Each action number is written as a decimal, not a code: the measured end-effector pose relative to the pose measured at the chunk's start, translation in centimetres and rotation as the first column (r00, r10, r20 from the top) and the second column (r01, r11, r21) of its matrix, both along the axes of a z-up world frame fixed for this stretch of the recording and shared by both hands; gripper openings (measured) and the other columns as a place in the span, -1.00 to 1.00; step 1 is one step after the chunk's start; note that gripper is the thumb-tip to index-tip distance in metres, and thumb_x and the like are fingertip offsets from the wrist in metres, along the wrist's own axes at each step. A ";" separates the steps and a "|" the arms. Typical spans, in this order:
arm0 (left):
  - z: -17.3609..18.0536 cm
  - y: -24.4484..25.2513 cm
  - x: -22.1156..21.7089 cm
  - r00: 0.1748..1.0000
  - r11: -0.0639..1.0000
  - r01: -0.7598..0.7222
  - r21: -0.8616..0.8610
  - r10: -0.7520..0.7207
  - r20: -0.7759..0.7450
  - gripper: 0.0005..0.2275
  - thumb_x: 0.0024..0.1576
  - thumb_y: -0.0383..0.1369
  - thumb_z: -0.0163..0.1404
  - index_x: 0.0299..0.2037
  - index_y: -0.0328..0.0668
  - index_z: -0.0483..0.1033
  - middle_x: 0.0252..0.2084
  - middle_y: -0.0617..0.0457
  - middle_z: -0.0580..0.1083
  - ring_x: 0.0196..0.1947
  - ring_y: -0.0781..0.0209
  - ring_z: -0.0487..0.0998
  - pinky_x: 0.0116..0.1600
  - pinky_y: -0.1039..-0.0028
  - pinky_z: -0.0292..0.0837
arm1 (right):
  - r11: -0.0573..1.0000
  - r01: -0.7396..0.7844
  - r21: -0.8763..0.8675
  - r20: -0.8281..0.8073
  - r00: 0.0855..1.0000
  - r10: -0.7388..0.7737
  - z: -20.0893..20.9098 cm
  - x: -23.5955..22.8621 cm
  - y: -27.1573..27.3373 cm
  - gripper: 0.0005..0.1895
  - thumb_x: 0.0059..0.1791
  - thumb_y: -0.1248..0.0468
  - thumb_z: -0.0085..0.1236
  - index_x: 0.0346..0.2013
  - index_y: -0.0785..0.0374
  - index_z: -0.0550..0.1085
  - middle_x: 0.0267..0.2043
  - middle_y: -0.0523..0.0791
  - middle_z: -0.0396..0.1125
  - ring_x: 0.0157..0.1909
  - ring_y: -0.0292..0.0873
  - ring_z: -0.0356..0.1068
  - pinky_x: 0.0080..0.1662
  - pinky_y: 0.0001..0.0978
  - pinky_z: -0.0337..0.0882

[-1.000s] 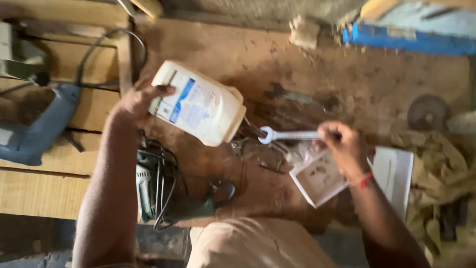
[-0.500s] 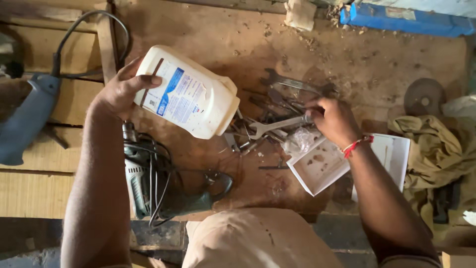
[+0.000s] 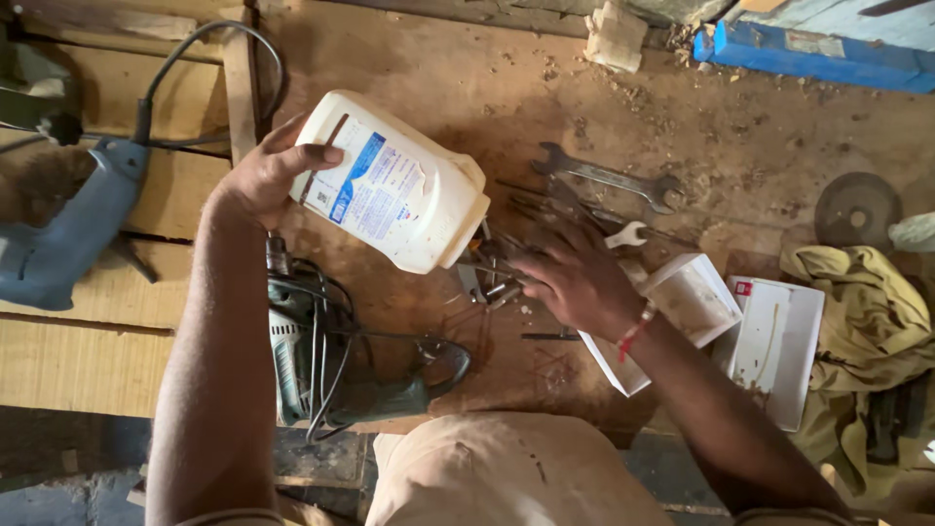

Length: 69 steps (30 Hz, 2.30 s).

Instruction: The person applies glue from a bottle to a wooden surface and then manipulates small metal components to assemble the chuck of a hand drill. They then use their fingers to tighten parts on the drill before moving toward a larger woodworking machine.

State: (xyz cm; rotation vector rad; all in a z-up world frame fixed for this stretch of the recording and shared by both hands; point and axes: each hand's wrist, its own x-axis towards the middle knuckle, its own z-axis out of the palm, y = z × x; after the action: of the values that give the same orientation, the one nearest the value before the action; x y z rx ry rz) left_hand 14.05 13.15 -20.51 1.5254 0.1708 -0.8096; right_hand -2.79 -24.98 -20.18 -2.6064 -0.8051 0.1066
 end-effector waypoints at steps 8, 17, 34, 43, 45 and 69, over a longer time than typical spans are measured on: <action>-0.6 0.3 -0.3 1.000 1.000 -0.016 -0.002 0.016 0.015 -0.22 -0.15 -0.16 0.18 0.40 -0.09 0.34 0.15 -0.04 0.47 0.20 0.04 0.40 0.18 0.17 0.34 | 0.932 0.356 -0.062 -0.486 0.805 -0.340 0.5 -0.2 -2.2 -0.61 0.03 -0.02 0.22 0.10 -0.02 0.50 0.14 -0.13 0.40 0.14 -0.02 0.43 0.17 -0.11 0.45; 0.0 0.1 -0.2 1.000 1.000 -0.015 -0.003 0.015 -0.016 -0.18 -0.19 -0.17 0.15 0.42 0.02 0.24 0.14 -0.01 0.46 0.17 0.03 0.40 0.10 0.12 0.39 | 0.950 0.299 0.093 -0.044 0.954 -0.296 -4.1 1.2 6.2 -0.15 -0.29 -0.07 0.51 0.07 0.38 0.36 0.02 0.16 0.34 0.06 0.28 0.32 0.10 0.16 0.31; 0.7 -0.6 -1.3 0.998 1.000 0.005 -0.023 -0.004 0.057 -0.12 -0.15 -0.11 0.19 0.48 -0.05 0.15 0.35 -0.11 0.36 0.36 -0.08 0.30 0.33 0.07 0.24 | 0.865 0.391 0.314 -0.163 0.920 -0.357 0.7 1.9 9.1 -0.47 -0.26 0.15 0.43 -0.07 0.28 0.50 -0.17 0.09 0.46 -0.14 0.17 0.48 -0.04 -0.02 0.45; 8.6 -3.7 -6.1 0.922 0.991 0.073 0.108 -0.108 0.371 0.14 -0.16 -0.17 0.36 0.55 -0.05 -0.29 0.56 -0.22 0.06 0.54 -0.19 0.12 0.42 0.04 0.13 | 0.809 0.391 0.439 0.023 0.895 -0.445 -1.4 1.1 9.7 -0.41 -0.30 0.17 0.41 -0.02 0.31 0.50 -0.15 0.05 0.45 -0.11 0.17 0.41 -0.02 0.07 0.36; 12.3 -5.7 -7.4 0.874 0.884 0.041 0.466 -0.258 0.413 0.18 -0.27 -0.20 0.43 0.52 -0.04 -0.21 0.51 -0.21 0.07 0.48 -0.20 0.14 0.39 0.04 0.18 | 0.870 0.364 0.332 -0.062 0.929 -0.365 -1.6 1.5 8.9 -0.57 -0.23 0.14 0.43 -0.15 0.22 0.53 -0.26 0.01 0.46 -0.19 0.13 0.44 -0.11 0.01 0.39; 6.5 3.8 -8.5 0.949 0.977 -0.198 -0.075 0.211 0.235 0.10 -0.25 -0.30 0.33 0.57 -0.28 -0.05 0.49 -0.19 0.27 0.51 -0.07 0.23 0.51 0.16 0.03 | 0.888 0.456 0.060 -0.066 0.890 -0.452 -0.3 2.3 -4.6 -0.62 -0.17 0.17 0.36 -0.17 0.33 0.55 -0.11 0.12 0.44 0.01 0.17 0.39 0.07 -0.02 0.37</action>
State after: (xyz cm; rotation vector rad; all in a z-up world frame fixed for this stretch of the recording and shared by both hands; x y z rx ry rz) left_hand 5.52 16.94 -13.97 1.5162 0.1243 -0.4552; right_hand -0.54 -29.59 -20.46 -2.6333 -0.1591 0.0061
